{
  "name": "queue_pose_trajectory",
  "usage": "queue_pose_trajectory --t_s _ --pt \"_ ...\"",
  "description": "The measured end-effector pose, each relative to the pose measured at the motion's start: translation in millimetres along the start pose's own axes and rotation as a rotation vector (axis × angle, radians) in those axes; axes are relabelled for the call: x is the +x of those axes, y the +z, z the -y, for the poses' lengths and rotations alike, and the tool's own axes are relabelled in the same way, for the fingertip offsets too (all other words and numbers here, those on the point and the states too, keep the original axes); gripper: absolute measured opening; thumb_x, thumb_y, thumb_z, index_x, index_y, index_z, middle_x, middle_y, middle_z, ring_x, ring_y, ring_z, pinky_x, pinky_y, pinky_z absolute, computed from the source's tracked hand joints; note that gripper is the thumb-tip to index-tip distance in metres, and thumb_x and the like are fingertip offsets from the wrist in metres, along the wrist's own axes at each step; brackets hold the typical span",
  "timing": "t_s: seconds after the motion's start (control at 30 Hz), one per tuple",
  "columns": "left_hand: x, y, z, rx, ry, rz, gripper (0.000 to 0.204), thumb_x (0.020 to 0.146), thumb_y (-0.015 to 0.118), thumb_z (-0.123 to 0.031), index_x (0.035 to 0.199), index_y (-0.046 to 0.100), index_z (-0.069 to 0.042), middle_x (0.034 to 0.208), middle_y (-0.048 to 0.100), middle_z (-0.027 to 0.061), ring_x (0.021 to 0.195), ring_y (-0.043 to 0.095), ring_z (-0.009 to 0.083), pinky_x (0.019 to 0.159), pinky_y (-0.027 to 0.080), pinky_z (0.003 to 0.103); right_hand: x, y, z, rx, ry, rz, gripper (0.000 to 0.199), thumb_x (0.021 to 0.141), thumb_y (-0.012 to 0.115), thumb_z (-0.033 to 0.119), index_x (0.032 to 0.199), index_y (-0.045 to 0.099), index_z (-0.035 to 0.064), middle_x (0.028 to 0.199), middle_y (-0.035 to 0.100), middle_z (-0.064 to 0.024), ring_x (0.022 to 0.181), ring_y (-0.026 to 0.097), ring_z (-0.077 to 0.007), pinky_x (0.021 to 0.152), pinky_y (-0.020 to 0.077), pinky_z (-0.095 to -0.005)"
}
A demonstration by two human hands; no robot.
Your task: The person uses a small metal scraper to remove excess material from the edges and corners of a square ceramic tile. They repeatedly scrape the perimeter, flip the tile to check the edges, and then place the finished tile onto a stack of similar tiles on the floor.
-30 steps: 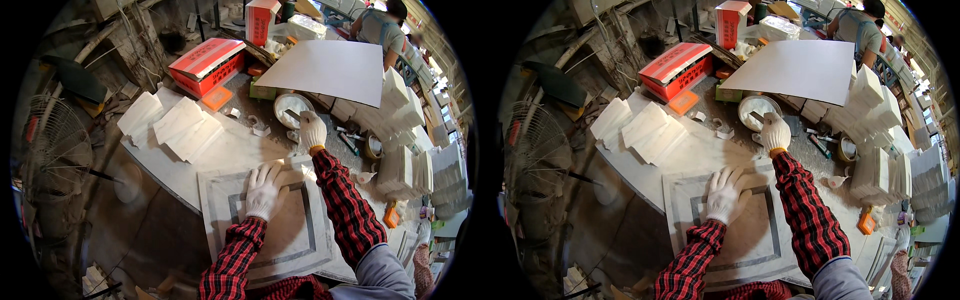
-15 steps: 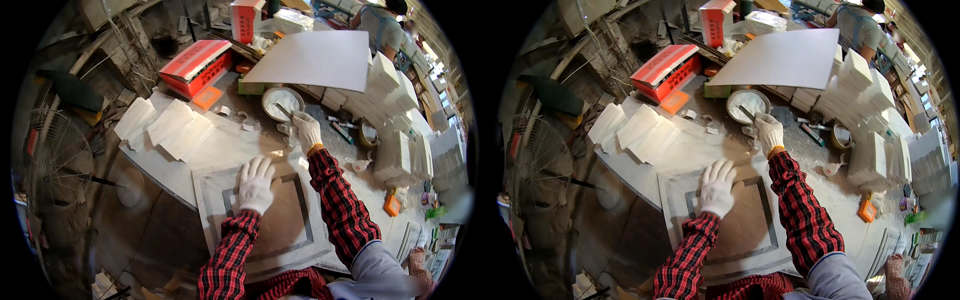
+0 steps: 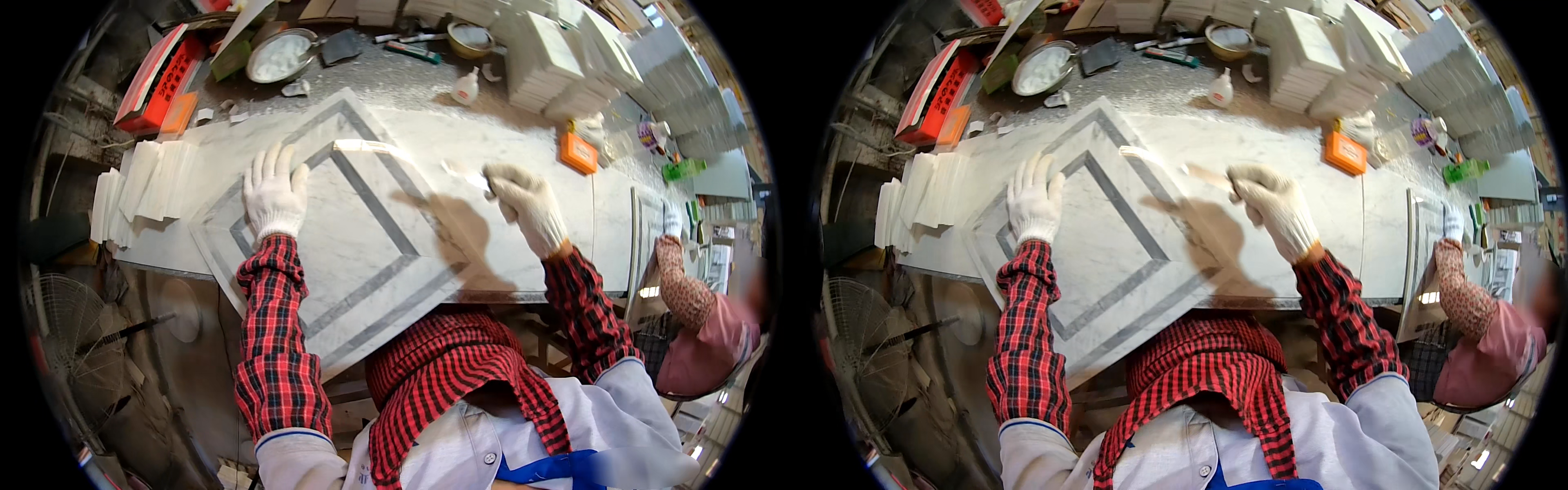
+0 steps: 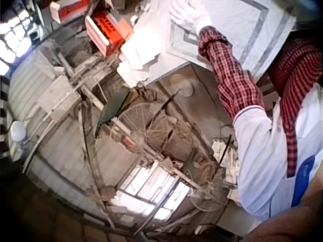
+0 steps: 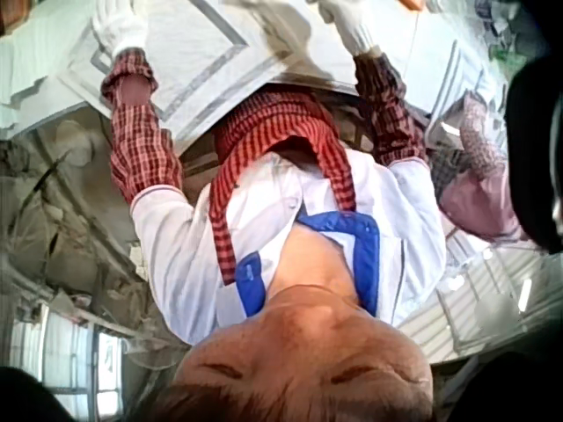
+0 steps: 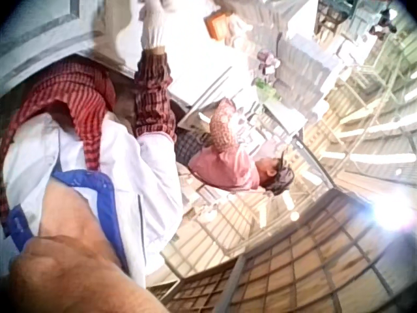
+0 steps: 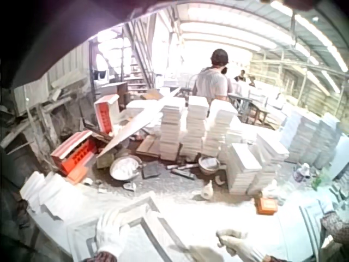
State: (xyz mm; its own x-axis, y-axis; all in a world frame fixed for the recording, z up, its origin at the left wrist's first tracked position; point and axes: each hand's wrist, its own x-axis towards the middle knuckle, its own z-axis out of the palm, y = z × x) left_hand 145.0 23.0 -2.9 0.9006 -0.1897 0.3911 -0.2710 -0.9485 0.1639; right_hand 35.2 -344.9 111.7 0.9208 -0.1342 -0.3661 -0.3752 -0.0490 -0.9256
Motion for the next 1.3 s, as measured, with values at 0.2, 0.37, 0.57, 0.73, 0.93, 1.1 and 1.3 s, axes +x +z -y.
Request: queue_pose_trajectory --t_s 0.2,0.37,0.57,0.73,0.93,1.1,1.3 --pt "-13 8 -58 0.212 -0.054 -0.024 0.051 0.095 0.05 -0.045 0.136 0.053 -0.015 0.146 0.049 0.0083 0.135 0.04 0.0296 0.111 0.028 0.047 -82 -45 -52 -0.022 0.165 -0.061 0.024 0.091 0.061 0.011 0.11 0.068 -0.0024 0.081 0.065 -0.0017 0.059 0.048 -0.0048 0.052 0.0386 -0.0206" --pt "-29 -5 -105 0.099 -0.068 0.077 0.051 0.096 0.05 -0.044 0.137 0.054 -0.014 0.148 0.047 0.0098 0.135 0.039 0.0294 0.112 0.028 0.047 -97 -51 -85 -0.033 0.128 -0.041 0.023 0.092 0.061 0.008 0.11 0.068 -0.0035 0.085 0.068 -0.004 0.069 0.057 -0.0081 0.061 0.0455 -0.0223" --pt "-45 -3 -115 0.119 0.016 -0.099 0.045 0.092 0.057 -0.041 0.128 0.059 -0.013 0.138 0.054 0.0105 0.127 0.045 0.0295 0.104 0.034 0.046 -94 -49 -109 -0.232 -0.066 -0.005 0.022 0.091 0.061 0.004 0.111 0.07 0.0013 0.092 0.072 -0.0085 0.08 0.067 -0.0118 0.071 0.0514 -0.0243" --pt "-51 -1 -116 0.14 0.008 -0.109 0.044 0.092 0.057 -0.041 0.126 0.06 -0.013 0.139 0.053 0.0109 0.129 0.044 0.0295 0.105 0.034 0.046 -97 -43 -105 -0.84 -0.642 -0.081 0.026 0.086 0.062 0.005 0.109 0.069 0.0119 0.092 0.07 -0.0084 0.076 0.068 -0.0236 0.064 0.0527 -0.0315" --pt "-50 1 -115 0.105 0.01 -0.104 0.043 0.092 0.058 -0.04 0.125 0.061 -0.013 0.138 0.055 0.0112 0.128 0.045 0.029 0.105 0.035 0.045 -100 -45 -110 -1.041 -0.835 -0.106 0.031 0.081 0.061 0.005 0.109 0.067 0.0179 0.087 0.067 -0.0058 0.072 0.065 -0.0275 0.059 0.0515 -0.0373" --pt "-50 -1 -117 0.121 0.013 -0.128 0.043 0.091 0.059 -0.041 0.124 0.061 -0.012 0.138 0.055 0.0113 0.128 0.046 0.0291 0.104 0.036 0.045 -105 -46 -107 -1.132 -0.659 -0.073 0.032 0.084 0.059 0.005 0.112 0.066 0.019 0.083 0.065 -0.0065 0.07 0.064 -0.0295 0.059 0.0509 -0.0397" --pt "-48 -4 -117 0.089 0.021 -0.122 0.043 0.091 0.059 -0.04 0.123 0.062 -0.012 0.136 0.056 0.0111 0.127 0.046 0.0285 0.103 0.036 0.045 -105 -44 -97 -0.925 -0.549 -0.015 0.027 0.088 0.06 0.012 0.113 0.065 0.0193 0.083 0.064 -0.0091 0.072 0.064 -0.0327 0.06 0.0507 -0.0413"
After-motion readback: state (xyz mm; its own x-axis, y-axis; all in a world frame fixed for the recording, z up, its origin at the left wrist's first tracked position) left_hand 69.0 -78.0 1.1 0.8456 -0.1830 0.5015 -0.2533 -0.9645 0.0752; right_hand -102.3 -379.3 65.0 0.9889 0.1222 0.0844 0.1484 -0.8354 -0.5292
